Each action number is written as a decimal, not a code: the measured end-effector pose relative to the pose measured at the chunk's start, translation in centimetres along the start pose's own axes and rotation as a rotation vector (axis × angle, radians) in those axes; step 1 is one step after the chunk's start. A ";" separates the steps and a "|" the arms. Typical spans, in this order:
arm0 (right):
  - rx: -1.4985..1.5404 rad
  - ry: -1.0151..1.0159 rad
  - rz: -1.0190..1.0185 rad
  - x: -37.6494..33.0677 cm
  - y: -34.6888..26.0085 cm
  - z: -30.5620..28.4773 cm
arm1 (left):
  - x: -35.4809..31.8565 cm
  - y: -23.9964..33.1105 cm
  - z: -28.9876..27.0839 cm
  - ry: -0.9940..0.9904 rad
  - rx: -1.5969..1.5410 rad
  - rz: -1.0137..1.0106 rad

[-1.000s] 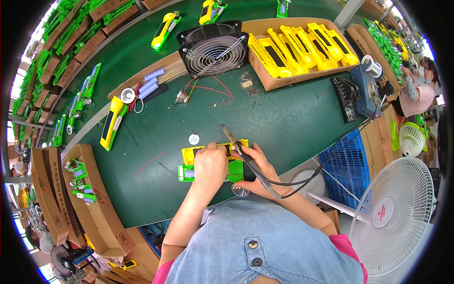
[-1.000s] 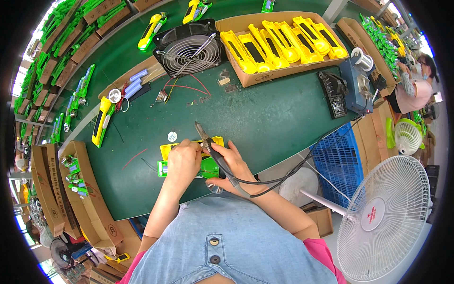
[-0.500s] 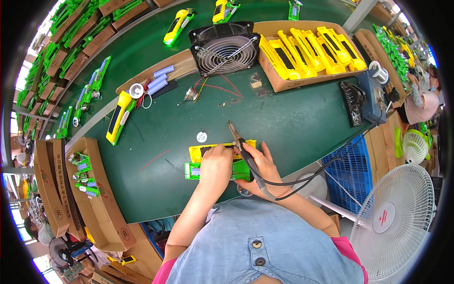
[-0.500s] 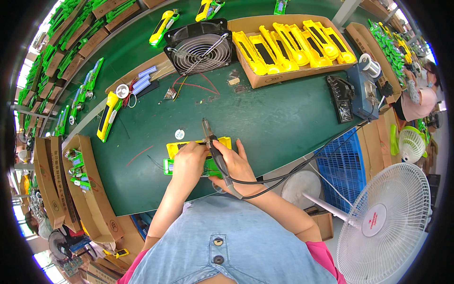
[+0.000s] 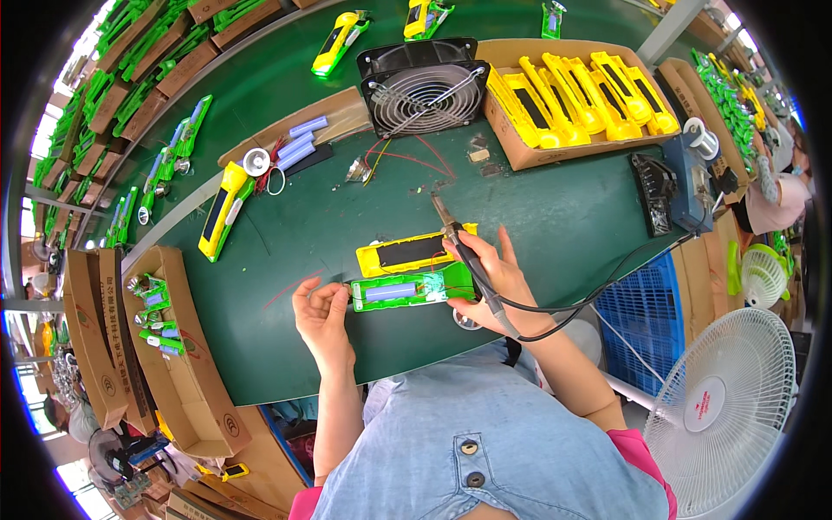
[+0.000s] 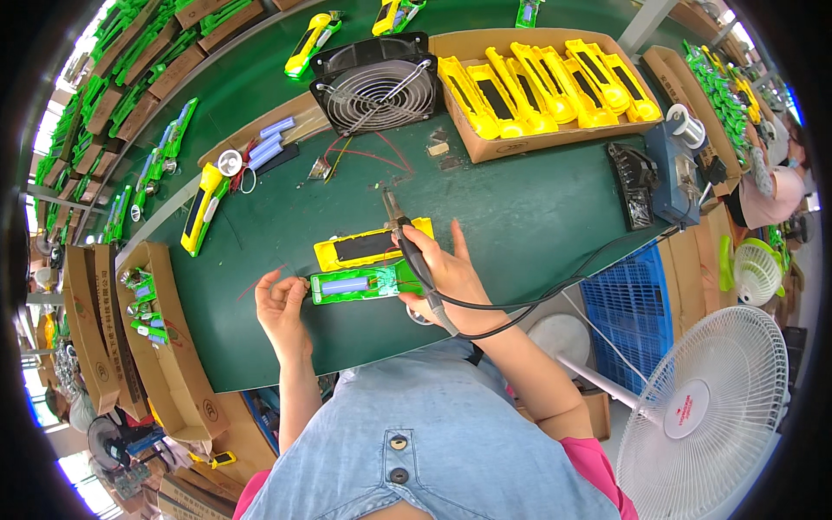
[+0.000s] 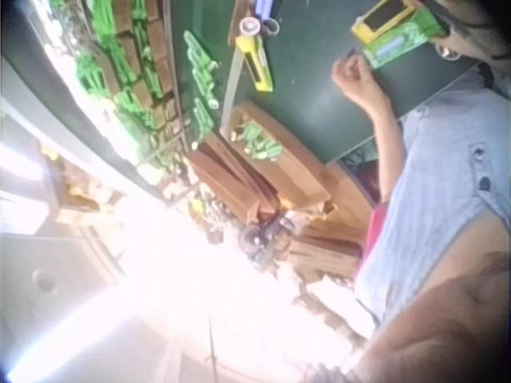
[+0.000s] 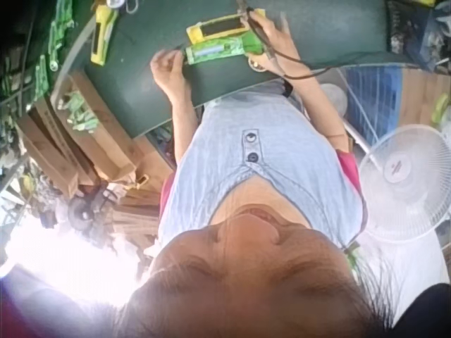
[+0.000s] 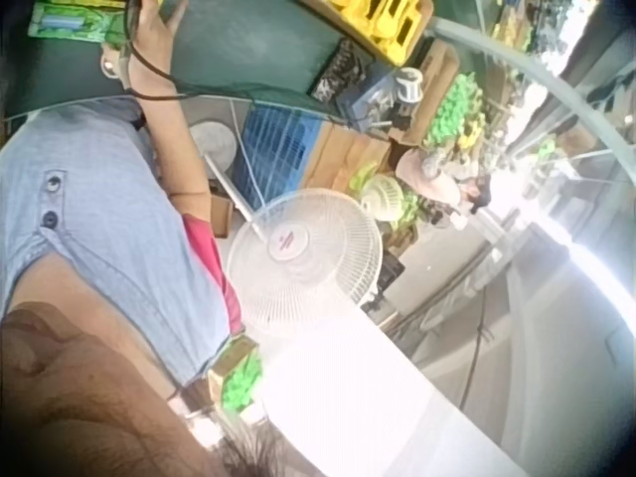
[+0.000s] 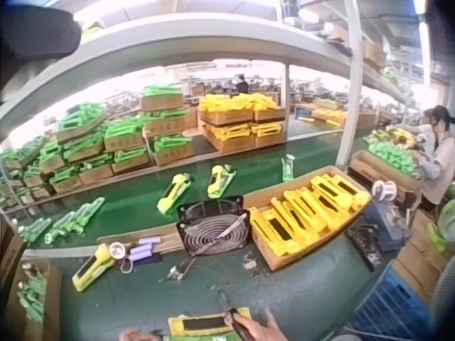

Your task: The person solders internal wires and circuit boards into handheld solar flashlight housings. This is done using a soldering iron to connect the components.

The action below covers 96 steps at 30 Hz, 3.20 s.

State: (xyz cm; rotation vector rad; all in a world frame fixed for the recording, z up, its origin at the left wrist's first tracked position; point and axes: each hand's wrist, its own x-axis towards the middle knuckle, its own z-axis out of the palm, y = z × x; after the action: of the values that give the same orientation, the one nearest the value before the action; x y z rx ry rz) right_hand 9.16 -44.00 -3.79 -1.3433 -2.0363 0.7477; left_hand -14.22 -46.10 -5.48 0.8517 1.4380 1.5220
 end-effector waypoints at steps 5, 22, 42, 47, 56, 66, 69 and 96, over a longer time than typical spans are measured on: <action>-0.006 0.045 -0.023 -0.1 -0.2 -0.2 | -1.5 0.1 1.2 -0.146 0.463 0.353; 0.967 0.665 0.346 -7.9 0.3 1.9 | -1.5 1.3 3.8 -0.636 0.906 0.975; 0.794 0.666 0.244 -7.7 0.7 3.1 | -1.5 1.5 4.1 -0.690 1.084 1.028; 0.734 0.621 0.222 -7.9 1.4 3.4 | -1.4 1.6 4.1 -0.686 1.069 1.018; 0.836 0.652 0.294 -8.0 0.4 3.4 | -1.5 1.5 3.9 -0.679 1.070 1.003; 0.813 0.741 0.230 -6.7 0.4 1.0 | -1.6 1.5 4.0 -0.666 1.086 0.995; 0.835 0.769 0.192 -6.8 1.2 0.9 | -1.7 1.5 4.1 -0.663 1.089 0.986; -0.346 0.641 0.139 8.0 16.6 -20.1 | 3.6 0.2 -0.3 -0.781 0.785 0.803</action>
State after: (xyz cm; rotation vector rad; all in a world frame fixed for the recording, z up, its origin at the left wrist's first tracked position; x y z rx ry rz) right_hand 31.23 -28.23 -0.88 -1.6605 -1.5989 -0.0152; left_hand -15.97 -42.89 -5.59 2.3965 1.0871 0.8395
